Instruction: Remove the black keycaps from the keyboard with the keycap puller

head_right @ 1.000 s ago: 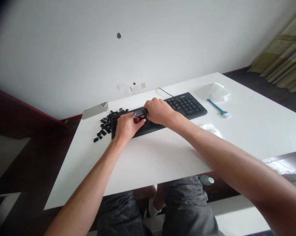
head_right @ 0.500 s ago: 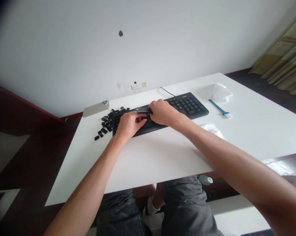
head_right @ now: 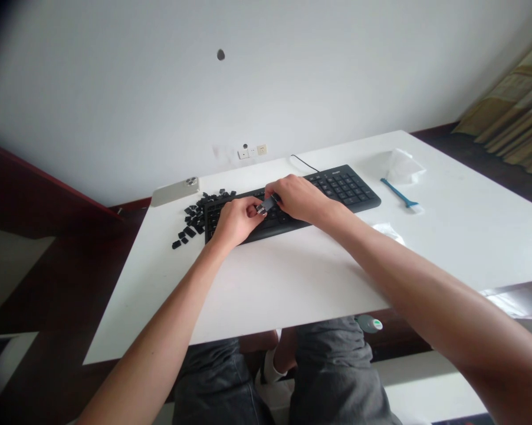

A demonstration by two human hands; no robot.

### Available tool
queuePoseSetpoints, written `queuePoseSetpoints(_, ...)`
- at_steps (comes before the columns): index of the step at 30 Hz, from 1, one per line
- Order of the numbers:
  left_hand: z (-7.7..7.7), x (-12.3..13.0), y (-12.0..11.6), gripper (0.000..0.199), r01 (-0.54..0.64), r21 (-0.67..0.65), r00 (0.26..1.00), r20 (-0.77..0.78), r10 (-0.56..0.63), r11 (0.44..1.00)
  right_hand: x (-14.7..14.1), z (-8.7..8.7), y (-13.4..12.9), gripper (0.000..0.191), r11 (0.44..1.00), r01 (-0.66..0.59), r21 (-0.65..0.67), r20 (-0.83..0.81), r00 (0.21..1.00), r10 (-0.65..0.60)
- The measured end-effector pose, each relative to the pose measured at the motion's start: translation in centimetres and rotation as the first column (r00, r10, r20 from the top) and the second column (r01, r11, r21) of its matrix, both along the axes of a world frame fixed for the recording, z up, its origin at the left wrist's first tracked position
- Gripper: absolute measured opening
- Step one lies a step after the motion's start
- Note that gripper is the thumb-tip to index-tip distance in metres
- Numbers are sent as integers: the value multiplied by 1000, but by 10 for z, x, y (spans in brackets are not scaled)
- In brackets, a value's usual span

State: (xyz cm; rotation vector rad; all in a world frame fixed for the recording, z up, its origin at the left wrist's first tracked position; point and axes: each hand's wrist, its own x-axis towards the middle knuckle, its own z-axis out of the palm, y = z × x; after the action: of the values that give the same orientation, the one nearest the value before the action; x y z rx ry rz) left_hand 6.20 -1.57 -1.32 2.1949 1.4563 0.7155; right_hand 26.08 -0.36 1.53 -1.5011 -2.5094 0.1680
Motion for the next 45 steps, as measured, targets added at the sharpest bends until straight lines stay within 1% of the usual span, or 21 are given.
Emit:
queuePoseSetpoints(4,-4,3,0,13,-21,5,1000,-16,21,1000,0,1,3,37,997,-71,18,-30,997,72)
queuePoseSetpoints(9,-7,5,1,14,-12,14,998,-64,13,1000,8,-3,14,41,992,-120,-42,-119,986,114)
queuePoseSetpoints(13,-6,5,1,10,-3,12,998,-56,3,1000,9,-1,25,44,980,-186,-64,-121,977,178)
queuePoseSetpoints(16,-5,3,0,6,2,1,1000,-15,-2,1000,8,3,28,45,967,-242,-77,-82,968,235)
queuePoseSetpoints(20,-3,-4,0,22,19,0,995,95,-19,1000,5,4,28,50,956,-285,-67,-17,959,284)
queuePoseSetpoints(22,-3,-9,0,26,28,11,995,95,-29,1000,2,4,28,50,957,-284,-62,20,958,285)
queuePoseSetpoints(24,-3,-12,1,28,36,32,997,73,-38,999,-3,8,27,50,962,-260,-87,50,963,265)
queuePoseSetpoints(26,-5,-14,2,28,54,59,997,59,-57,997,-11,16,24,48,966,-220,-136,92,968,233)
queuePoseSetpoints(28,-8,-14,3,25,72,105,995,66,-79,992,-21,26,18,43,970,-179,-163,191,959,209)
queuePoseSetpoints(30,-10,-13,3,21,68,171,994,78,-82,983,-31,33,7,36,981,-160,-112,318,929,187)
queuePoseSetpoints(31,-12,-12,3,21,61,202,994,77,-78,978,-34,34,2,34,984,-165,-69,349,920,179)
queuePoseSetpoints(33,-14,-10,3,22,77,239,995,49,-91,968,-37,33,-8,31,978,-209,8,359,913,192)
queuePoseSetpoints(35,-15,-9,3,22,133,251,990,8,-139,959,-35,28,-14,30,969,-244,41,369,905,212)
queuePoseSetpoints(37,-16,-9,3,19,187,254,982,-12,-190,949,-29,23,-16,31,977,-209,37,374,910,180)
queuePoseSetpoints(39,-17,-10,2,16,208,265,977,-10,-213,941,-22,20,-16,30,988,-152,5,339,930,141)
queuePoseSetpoints(42,-18,-11,2,12,204,279,978,-10,-210,938,-18,20,-16,31,986,-163,-36,271,948,166)
queuePoseSetpoints(45,-20,-10,3,10,174,281,984,-19,-176,944,-23,24,-15,31,985,-166,-39,320,932,169)
